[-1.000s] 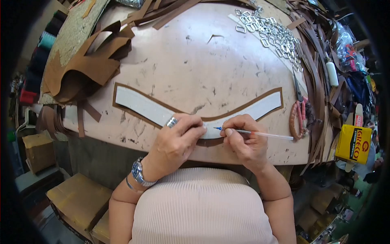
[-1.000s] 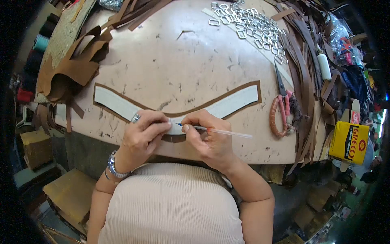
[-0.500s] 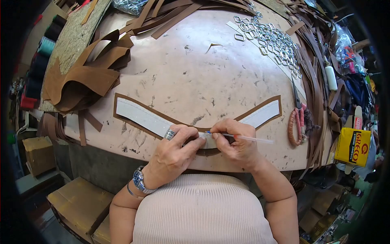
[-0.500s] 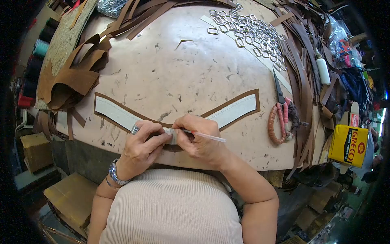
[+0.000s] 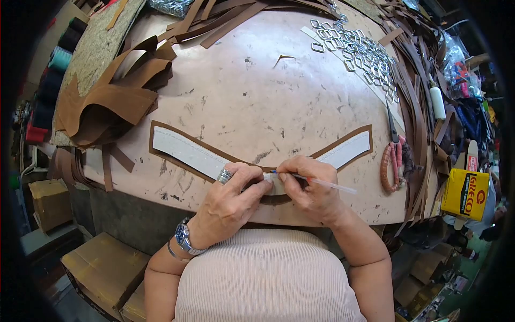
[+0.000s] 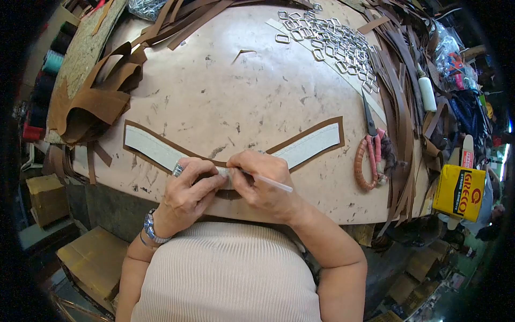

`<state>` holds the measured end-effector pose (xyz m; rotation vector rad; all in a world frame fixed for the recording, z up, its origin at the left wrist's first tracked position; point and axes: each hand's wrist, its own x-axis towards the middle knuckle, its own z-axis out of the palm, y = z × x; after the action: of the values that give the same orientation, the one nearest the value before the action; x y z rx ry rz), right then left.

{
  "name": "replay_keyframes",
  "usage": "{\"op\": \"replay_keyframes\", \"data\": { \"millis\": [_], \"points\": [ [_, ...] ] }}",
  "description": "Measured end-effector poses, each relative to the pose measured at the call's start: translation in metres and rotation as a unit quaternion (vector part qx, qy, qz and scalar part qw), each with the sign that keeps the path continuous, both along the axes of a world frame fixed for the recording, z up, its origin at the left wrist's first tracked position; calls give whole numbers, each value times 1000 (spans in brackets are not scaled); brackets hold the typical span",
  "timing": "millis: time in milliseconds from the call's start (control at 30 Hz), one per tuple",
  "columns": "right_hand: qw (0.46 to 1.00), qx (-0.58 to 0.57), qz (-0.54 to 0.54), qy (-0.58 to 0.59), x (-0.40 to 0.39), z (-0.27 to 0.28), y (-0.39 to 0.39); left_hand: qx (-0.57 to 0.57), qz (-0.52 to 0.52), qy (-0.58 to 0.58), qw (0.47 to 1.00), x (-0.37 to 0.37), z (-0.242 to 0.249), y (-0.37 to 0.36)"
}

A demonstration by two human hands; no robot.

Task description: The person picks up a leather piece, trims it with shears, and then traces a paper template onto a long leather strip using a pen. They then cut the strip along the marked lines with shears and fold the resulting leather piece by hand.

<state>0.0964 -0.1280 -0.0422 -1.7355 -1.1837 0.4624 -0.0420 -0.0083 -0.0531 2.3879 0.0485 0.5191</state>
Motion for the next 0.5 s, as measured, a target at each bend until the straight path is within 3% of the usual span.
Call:
{"op": "replay_keyframes", "data": {
  "millis": [67,167,267,333,500],
  "points": [
    [1000,2,-31,4,-2,-2,0,-3,4,4,1000,0,-1,-1],
    [984,-8,-130,120,5,1,-7,-7,16,10,1000,-2,1,-2],
    [957,131,-169,195,31,12,-25,-10,31,10,999,0,1,-7],
    [956,115,-232,135,53,16,-43,19,29,11,999,2,6,-5],
    [964,71,-245,79,88,-4,-73,67,8,54,996,9,13,-11]
  ]
}}
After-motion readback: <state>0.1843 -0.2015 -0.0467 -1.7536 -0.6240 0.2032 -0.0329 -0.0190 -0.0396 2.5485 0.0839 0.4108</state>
